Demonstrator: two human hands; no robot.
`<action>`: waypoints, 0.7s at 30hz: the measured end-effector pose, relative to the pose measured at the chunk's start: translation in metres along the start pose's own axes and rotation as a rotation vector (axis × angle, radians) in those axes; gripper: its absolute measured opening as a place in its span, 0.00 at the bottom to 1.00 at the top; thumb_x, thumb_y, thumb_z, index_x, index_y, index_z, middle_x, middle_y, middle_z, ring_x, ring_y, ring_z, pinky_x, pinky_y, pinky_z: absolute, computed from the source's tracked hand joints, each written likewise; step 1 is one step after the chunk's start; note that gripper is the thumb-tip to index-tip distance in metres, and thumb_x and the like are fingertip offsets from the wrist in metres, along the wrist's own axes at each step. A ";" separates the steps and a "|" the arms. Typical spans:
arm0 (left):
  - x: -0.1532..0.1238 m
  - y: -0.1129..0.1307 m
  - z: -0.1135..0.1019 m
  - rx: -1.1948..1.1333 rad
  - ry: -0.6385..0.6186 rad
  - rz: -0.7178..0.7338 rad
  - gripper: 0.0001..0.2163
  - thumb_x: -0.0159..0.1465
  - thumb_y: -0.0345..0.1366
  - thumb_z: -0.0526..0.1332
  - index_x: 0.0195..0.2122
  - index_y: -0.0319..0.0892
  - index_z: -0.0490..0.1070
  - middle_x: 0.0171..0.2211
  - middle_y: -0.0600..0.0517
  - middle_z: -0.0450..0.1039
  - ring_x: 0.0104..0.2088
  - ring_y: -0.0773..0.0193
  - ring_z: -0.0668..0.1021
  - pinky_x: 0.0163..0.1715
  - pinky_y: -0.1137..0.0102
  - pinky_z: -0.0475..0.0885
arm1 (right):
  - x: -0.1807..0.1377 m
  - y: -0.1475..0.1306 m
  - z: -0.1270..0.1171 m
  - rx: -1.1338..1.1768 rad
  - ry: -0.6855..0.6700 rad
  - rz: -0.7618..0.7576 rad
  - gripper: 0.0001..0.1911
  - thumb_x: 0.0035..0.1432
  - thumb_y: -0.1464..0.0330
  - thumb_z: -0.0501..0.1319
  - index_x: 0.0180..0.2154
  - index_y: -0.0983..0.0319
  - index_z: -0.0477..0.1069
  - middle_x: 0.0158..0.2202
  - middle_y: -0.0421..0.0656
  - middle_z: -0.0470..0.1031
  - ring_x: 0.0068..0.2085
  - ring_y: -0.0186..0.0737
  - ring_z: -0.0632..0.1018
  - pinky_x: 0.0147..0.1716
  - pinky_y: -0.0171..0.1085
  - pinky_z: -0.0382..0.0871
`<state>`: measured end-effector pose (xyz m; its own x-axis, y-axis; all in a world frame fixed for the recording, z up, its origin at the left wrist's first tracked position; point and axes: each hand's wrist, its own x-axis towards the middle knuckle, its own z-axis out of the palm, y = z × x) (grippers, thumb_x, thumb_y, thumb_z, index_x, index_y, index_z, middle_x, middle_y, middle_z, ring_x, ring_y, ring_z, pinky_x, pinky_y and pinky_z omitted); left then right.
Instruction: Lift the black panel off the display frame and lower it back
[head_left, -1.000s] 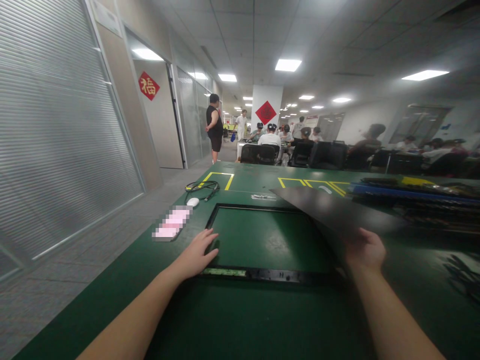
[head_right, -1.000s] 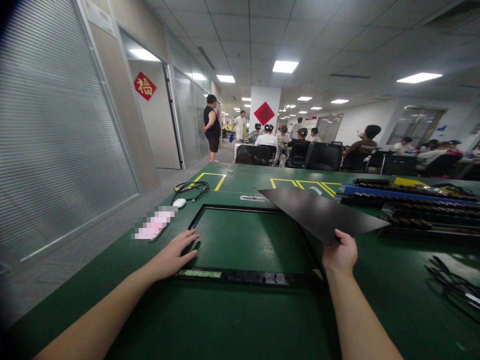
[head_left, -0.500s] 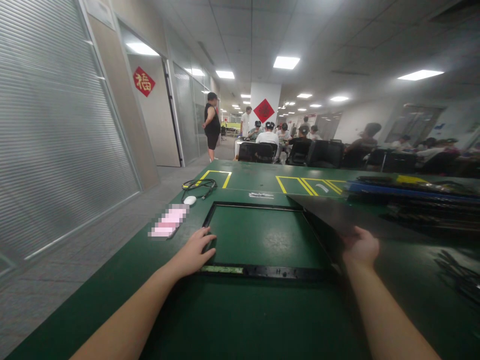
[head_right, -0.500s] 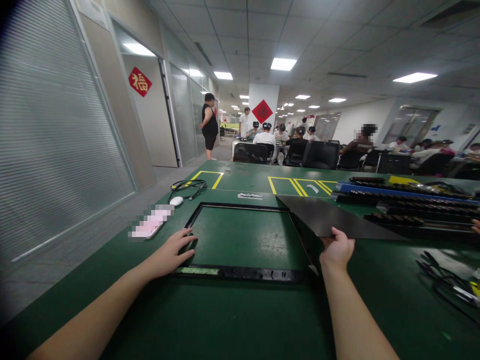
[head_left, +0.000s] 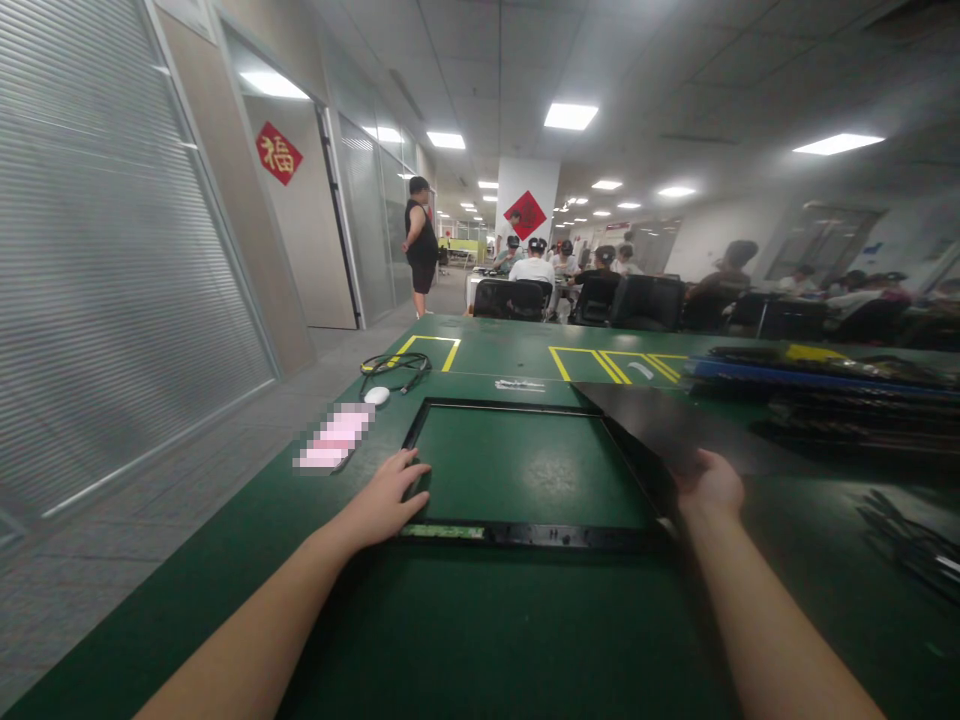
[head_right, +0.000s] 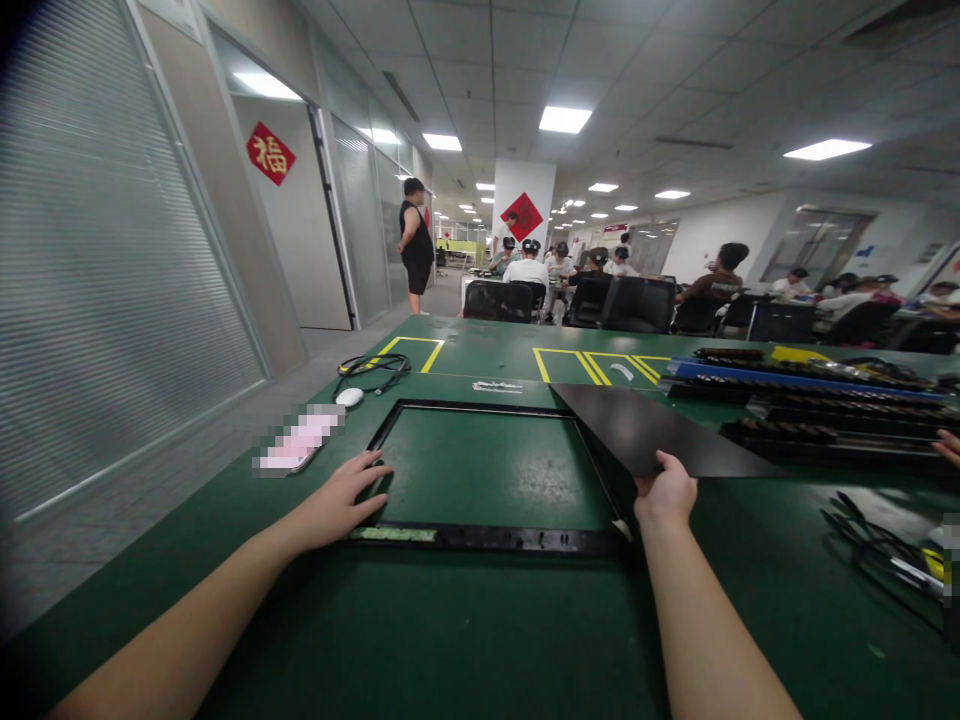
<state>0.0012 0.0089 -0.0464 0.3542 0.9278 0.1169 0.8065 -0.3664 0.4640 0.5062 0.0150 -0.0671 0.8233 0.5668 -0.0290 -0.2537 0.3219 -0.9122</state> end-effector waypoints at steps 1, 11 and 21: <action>0.000 0.000 0.000 -0.002 0.000 -0.001 0.28 0.62 0.48 0.59 0.60 0.37 0.73 0.69 0.33 0.59 0.70 0.38 0.60 0.67 0.46 0.54 | 0.001 0.001 0.000 0.012 0.046 0.024 0.16 0.41 0.68 0.61 0.32 0.55 0.56 0.34 0.38 0.69 0.34 0.41 0.77 0.32 0.45 0.78; 0.000 0.001 0.001 0.054 -0.030 0.006 0.29 0.64 0.46 0.57 0.61 0.34 0.71 0.69 0.31 0.58 0.70 0.38 0.59 0.67 0.46 0.54 | 0.019 0.011 -0.014 0.062 0.081 0.234 0.11 0.43 0.74 0.57 0.31 0.56 0.61 0.32 0.39 0.73 0.32 0.41 0.78 0.34 0.48 0.80; -0.001 0.003 0.000 0.095 -0.060 -0.006 0.29 0.65 0.46 0.55 0.63 0.32 0.69 0.70 0.31 0.57 0.71 0.40 0.57 0.68 0.46 0.53 | 0.021 0.010 -0.015 0.276 0.106 0.414 0.14 0.48 0.80 0.55 0.36 0.59 0.68 0.32 0.39 0.77 0.30 0.38 0.80 0.29 0.40 0.82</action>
<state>0.0035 0.0072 -0.0448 0.3749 0.9251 0.0604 0.8488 -0.3687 0.3789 0.5290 0.0187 -0.0830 0.6690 0.6135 -0.4196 -0.6823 0.2831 -0.6740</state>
